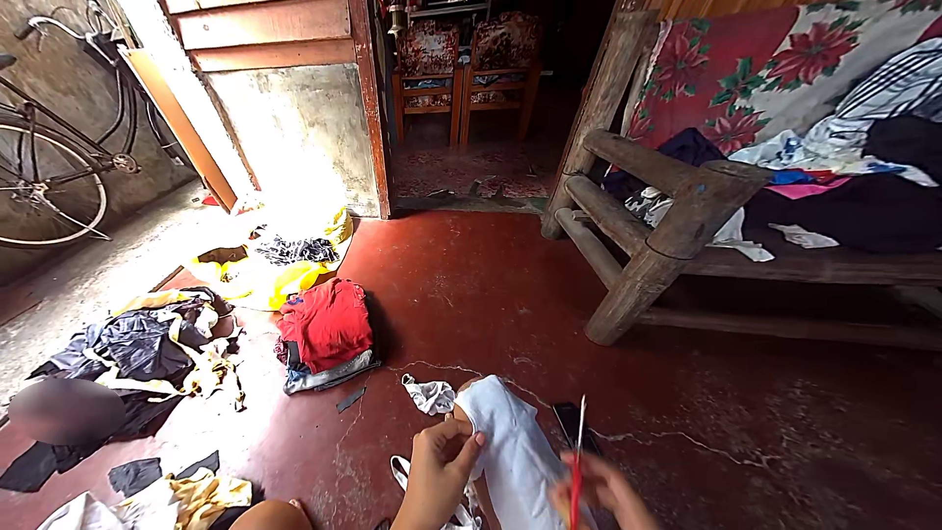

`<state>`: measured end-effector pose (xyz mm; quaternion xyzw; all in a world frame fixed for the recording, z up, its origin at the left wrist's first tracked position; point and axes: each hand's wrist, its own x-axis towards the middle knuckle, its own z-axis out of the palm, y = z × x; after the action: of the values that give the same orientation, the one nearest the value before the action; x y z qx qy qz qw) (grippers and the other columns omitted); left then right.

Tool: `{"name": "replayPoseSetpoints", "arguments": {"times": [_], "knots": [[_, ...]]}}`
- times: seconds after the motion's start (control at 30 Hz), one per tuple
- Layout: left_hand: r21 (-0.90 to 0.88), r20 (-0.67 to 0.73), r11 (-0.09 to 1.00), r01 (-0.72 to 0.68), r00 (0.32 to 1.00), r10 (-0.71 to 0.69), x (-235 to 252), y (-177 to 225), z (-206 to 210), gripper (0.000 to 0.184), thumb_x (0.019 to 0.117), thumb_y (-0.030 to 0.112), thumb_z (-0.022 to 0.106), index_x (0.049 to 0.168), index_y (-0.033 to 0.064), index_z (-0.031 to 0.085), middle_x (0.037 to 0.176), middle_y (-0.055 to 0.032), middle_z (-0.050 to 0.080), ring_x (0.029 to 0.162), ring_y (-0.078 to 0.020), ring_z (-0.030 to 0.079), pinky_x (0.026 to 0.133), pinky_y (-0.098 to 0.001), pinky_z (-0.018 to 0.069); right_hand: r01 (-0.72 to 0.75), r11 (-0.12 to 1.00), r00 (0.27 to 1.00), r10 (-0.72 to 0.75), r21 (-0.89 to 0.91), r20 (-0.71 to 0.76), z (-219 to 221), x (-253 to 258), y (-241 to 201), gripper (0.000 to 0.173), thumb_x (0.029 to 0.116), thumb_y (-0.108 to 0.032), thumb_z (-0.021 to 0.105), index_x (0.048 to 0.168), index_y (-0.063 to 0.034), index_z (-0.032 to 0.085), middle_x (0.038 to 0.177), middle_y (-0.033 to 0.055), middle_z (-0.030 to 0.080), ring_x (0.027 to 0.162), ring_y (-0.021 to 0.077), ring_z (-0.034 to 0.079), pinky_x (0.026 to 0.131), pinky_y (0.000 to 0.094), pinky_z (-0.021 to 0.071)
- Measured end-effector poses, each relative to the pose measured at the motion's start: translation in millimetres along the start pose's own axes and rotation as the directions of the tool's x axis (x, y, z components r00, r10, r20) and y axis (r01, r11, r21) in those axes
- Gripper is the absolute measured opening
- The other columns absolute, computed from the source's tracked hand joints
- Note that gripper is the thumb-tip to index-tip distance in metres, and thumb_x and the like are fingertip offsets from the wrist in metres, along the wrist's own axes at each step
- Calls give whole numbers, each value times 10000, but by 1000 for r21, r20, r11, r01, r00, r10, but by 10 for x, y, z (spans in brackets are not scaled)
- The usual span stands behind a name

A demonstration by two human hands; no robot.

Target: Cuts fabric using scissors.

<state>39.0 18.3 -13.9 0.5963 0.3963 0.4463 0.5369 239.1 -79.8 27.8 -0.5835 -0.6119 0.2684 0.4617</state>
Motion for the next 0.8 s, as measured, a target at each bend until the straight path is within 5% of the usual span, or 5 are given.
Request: {"name": "replayPoseSetpoints", "arguments": {"times": [0.1, 0.27, 0.37, 0.6, 0.8], "knots": [[2, 33, 1000, -22, 999, 22, 12, -13, -11, 145, 983, 126, 642, 948, 6, 715, 753, 9, 694, 646, -31, 643, 632, -227, 565, 191, 981, 973, -193, -22, -123, 376, 814, 43, 479, 972, -277, 627, 1308, 52, 532, 1068, 72, 735, 985, 130, 721, 862, 339, 613], [-7, 47, 999, -45, 998, 45, 64, -55, -37, 154, 992, 117, 627, 950, -1, 717, 759, 8, 694, 646, -25, 641, 635, -226, 566, 12, 960, 892, 115, -279, 437, 730, 1815, -119, 452, 972, -325, 659, 1351, -90, 583, 952, 109, 723, 870, 245, 704, 840, 465, 554], [-34, 38, 999, 1, 999, 0, 72, -73, -51, 156, 987, 108, 636, 966, -11, 736, 791, -2, 719, 677, -25, 664, 666, -231, 582, 22, 928, 826, 192, -371, 529, 917, 1976, -119, 440, 942, -353, 691, 1288, -89, 623, 899, 109, 683, 791, 237, 663, 771, 444, 542], [-155, -5, 979, 134, 991, -136, -1, 8, 25, 122, 910, 59, 734, 997, -24, 754, 791, -17, 758, 668, -35, 694, 655, -228, 590, 5, 949, 980, 58, -315, 193, 881, 1874, -94, 508, 920, -209, 739, 1381, -46, 602, 792, 115, 677, 701, 256, 656, 704, 455, 552], [-145, -36, 965, 220, 973, -227, -60, 75, 85, 96, 855, 60, 801, 920, -1, 768, 746, -26, 756, 596, -20, 669, 557, -200, 544, 167, 951, 977, -195, -260, -86, 971, 1791, 7, 505, 829, -146, 774, 1307, -34, 652, 739, 88, 694, 600, 218, 656, 589, 419, 561]]}}
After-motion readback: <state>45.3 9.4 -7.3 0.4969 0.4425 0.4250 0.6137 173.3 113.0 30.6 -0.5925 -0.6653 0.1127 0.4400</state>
